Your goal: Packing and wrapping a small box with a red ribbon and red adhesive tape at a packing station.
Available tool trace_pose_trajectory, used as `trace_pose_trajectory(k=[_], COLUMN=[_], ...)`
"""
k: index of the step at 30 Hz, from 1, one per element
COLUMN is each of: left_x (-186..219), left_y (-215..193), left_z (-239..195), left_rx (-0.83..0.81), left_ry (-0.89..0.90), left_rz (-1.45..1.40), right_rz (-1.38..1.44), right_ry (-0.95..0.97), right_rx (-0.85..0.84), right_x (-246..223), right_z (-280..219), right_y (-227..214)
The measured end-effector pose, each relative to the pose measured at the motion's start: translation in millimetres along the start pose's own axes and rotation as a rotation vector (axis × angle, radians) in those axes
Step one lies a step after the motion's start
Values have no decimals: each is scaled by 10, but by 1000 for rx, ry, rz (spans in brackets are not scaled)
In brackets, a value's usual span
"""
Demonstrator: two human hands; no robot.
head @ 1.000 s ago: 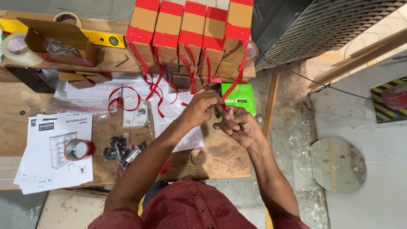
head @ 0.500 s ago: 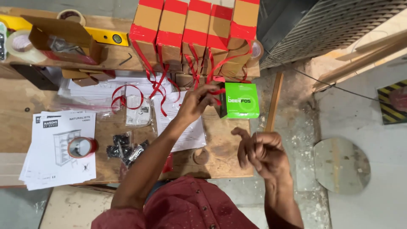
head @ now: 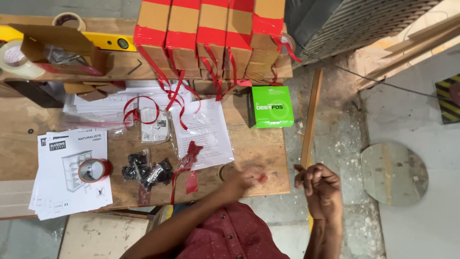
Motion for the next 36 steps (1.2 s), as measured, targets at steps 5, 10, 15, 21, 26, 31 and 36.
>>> trace_pose_trajectory(k=[5,10,15,21,26,31,36], left_x=[1076,353,-1193,-2453,-2681,-2757,-3015], left_y=[402,465,481,931,998,1106,930], left_z=[-335,-354,-566,-792,-959,-1060,-1503], left_rx=[-233,-364,-476,-445,-460,-403,-333], left_ry=[277,126,-602,-838,-857,-844,-864], left_rz=[462,431,169,66,235,199,189], right_rz=[-65,-216,-431,-467,-486,-505,-598], right_ry=[-95,-104,76,214,182,187,335], right_rx=[149,296,256,-56,-201,-266,-315], right_x=[-361,-336,23,332,411,540,840], right_z=[-254,-532,-585,-279,-135,-349,-731], right_y=[-322,-681,-834,-626,-314,-90,187])
Point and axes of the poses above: each hand's wrist, its own z-axis towards the middle knuckle, its own y-axis out of the palm, x = y × z, the point moved 8 cm from there along z, towards the middle knuckle, and after that the axes turned 15 degrees about -y, right-handed, at the moved point
